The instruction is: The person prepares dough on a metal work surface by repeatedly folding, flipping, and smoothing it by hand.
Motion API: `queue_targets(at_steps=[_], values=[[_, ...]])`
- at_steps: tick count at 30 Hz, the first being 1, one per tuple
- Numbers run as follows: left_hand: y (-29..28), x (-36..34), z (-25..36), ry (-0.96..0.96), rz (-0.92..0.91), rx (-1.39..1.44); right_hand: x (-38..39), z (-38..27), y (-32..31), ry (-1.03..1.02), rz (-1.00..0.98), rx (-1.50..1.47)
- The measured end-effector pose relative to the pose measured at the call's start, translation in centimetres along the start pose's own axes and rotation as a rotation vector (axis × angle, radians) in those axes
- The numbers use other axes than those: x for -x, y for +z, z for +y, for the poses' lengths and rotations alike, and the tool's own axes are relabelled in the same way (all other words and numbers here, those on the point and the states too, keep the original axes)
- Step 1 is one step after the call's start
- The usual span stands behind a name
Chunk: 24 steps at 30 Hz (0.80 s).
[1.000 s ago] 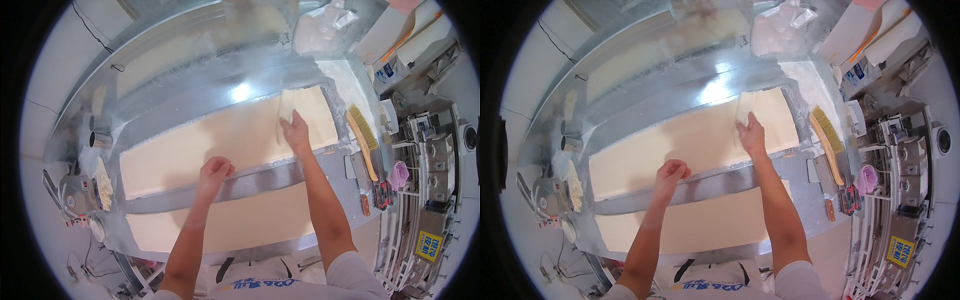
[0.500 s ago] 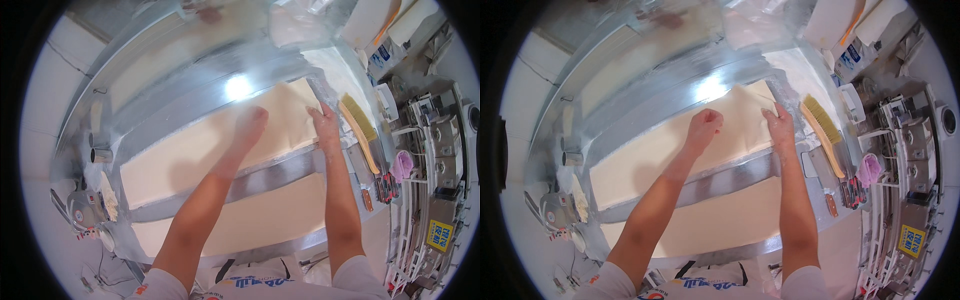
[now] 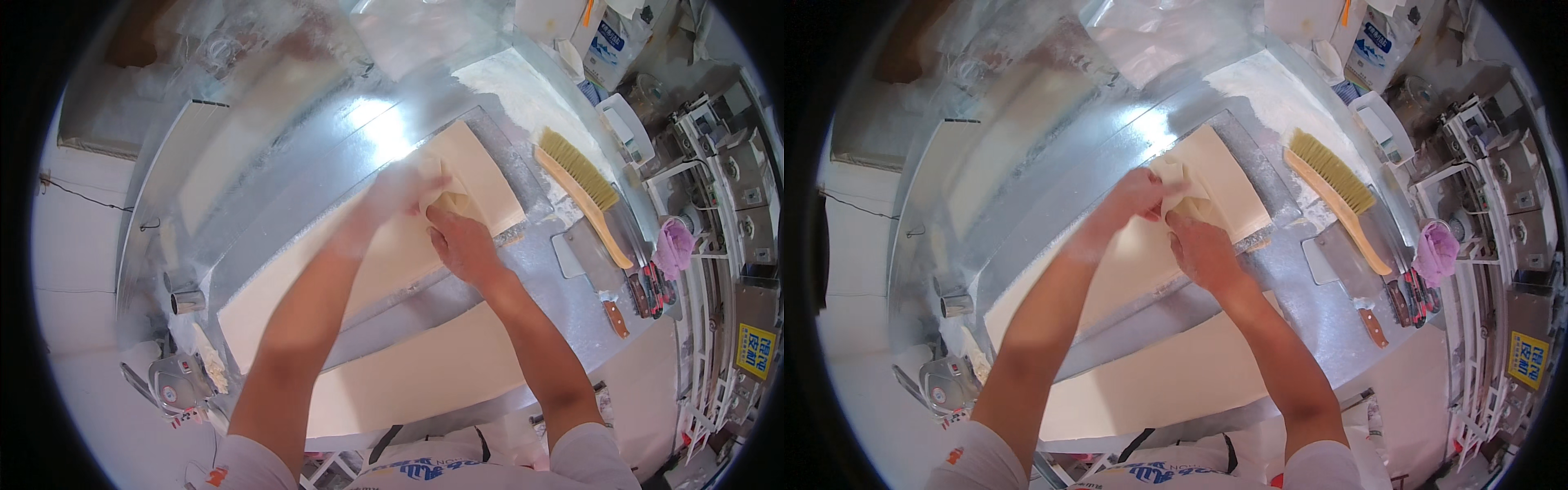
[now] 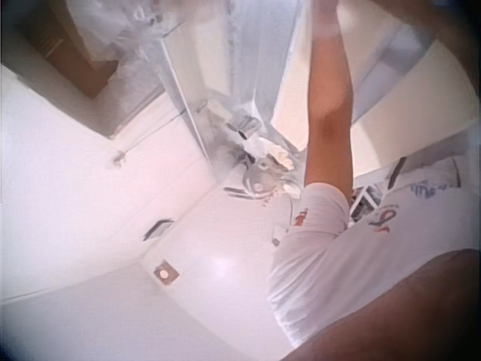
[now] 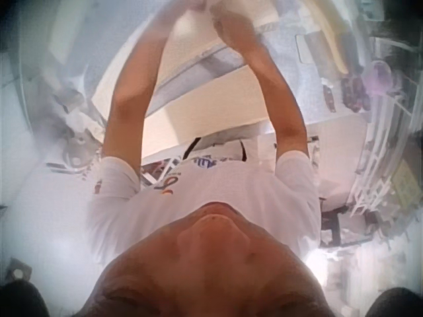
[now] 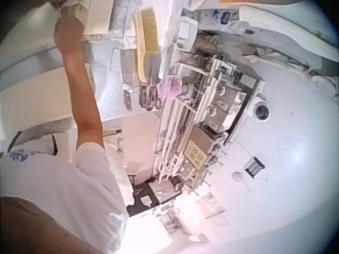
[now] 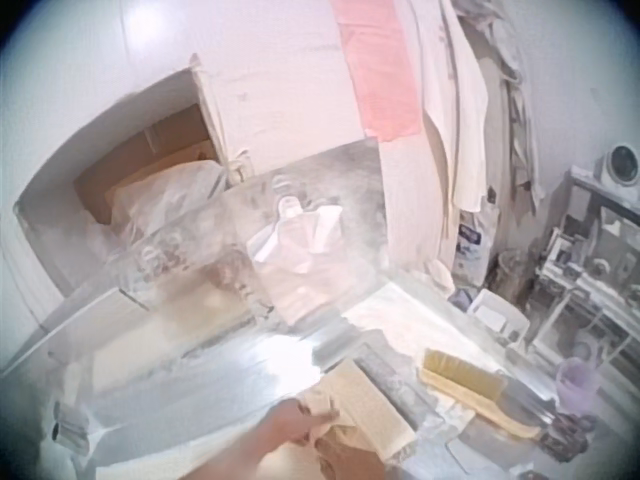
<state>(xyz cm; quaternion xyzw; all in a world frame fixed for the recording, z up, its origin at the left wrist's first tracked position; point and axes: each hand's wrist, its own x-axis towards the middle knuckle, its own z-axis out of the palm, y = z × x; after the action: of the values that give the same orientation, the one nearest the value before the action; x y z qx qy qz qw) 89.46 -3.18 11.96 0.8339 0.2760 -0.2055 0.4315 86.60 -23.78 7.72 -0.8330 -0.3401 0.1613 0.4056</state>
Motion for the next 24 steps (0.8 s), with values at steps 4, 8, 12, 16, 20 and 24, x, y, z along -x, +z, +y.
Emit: queue_targets(at_steps=[4,8,12,16,20,24], values=[[2.4,1.9,-3.9,0.081,0.109,0.157,-0.2,-1.0,-1.3,0.03,0.0,-0.112],[4.0,1.2,-6.1,0.077,0.197,0.278,-3.7,0.9,-3.7,0.034,0.365,-0.197],[4.5,2.6,-6.8,0.082,0.225,0.615,-6.4,2.9,-2.4,0.034,0.209,0.015],[4.7,5.4,-7.6,-0.044,0.185,0.952,-5.7,2.3,-2.5,-0.033,0.123,-0.036],[5.1,4.9,-10.5,0.118,0.48,0.395,-5.9,2.1,-2.1,-0.141,0.105,0.113],[2.9,0.4,-9.1,0.64,0.747,0.08,-7.1,1.6,-1.4,-0.088,0.07,0.165]])
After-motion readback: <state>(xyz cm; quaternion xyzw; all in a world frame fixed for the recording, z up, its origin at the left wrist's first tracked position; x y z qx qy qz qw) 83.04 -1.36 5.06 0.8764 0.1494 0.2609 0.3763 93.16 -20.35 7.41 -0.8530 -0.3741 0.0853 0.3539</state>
